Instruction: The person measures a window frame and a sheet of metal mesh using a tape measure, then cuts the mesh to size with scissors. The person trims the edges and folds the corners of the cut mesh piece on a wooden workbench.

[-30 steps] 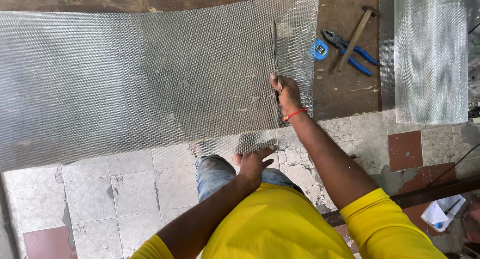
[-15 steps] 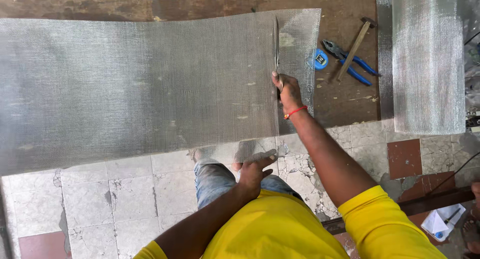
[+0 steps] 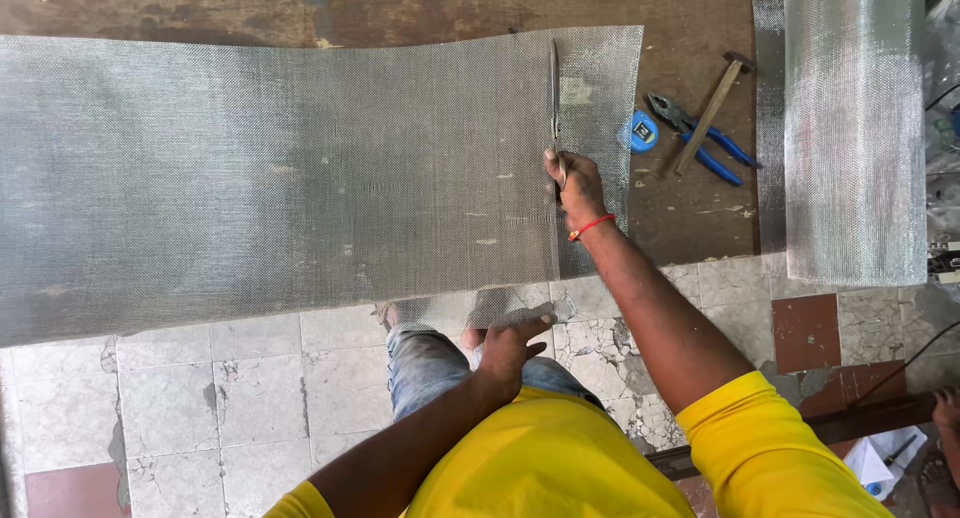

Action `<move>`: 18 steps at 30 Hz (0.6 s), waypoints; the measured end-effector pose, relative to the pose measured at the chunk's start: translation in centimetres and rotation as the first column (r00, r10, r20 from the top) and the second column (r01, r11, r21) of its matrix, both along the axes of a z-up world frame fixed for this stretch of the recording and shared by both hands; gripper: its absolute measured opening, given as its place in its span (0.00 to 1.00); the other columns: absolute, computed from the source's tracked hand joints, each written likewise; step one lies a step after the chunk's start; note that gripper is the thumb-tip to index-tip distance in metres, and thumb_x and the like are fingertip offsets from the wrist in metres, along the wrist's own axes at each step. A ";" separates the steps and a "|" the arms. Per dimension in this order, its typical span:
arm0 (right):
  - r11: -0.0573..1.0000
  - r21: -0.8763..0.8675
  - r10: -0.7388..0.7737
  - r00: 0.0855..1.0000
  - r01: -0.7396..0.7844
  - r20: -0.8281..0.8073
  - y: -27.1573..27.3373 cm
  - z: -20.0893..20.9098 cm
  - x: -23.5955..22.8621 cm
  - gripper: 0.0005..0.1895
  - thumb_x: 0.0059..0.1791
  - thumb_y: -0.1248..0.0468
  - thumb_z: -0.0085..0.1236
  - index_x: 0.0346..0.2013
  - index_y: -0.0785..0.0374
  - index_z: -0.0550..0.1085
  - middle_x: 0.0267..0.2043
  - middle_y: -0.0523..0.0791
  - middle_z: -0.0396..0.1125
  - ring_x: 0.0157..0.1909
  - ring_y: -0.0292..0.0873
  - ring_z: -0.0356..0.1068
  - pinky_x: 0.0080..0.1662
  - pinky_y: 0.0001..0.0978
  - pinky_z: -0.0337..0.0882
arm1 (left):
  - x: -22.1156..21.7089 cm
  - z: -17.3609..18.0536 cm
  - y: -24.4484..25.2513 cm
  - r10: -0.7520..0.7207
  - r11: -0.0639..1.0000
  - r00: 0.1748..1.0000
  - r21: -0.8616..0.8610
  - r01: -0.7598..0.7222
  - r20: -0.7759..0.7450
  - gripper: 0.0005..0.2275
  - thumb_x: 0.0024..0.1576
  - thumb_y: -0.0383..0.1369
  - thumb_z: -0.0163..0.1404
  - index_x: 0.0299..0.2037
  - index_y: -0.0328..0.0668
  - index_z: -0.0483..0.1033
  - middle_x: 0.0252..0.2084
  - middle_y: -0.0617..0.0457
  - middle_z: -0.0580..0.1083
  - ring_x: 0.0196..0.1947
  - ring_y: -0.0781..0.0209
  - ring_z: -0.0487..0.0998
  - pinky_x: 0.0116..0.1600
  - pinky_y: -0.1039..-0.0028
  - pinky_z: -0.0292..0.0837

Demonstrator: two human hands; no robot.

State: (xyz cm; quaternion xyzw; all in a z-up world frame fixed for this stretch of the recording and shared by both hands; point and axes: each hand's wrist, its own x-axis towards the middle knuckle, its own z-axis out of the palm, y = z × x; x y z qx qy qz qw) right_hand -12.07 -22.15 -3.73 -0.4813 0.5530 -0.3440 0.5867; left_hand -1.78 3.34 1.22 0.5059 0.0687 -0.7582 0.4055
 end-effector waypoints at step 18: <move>1.000 -0.013 -0.020 0.997 0.020 -0.068 -1.0 4.5 0.1 0.20 0.51 0.51 0.62 0.22 0.58 0.69 0.22 0.35 0.66 0.22 0.31 0.64 0.23 0.25 0.62 | 0.7 -0.3 -0.9 0.039 0.993 0.999 -0.108 -0.039 -0.004 0.21 0.54 0.34 0.57 0.55 0.27 0.74 0.55 0.45 0.77 0.56 0.54 0.77 0.61 0.63 0.73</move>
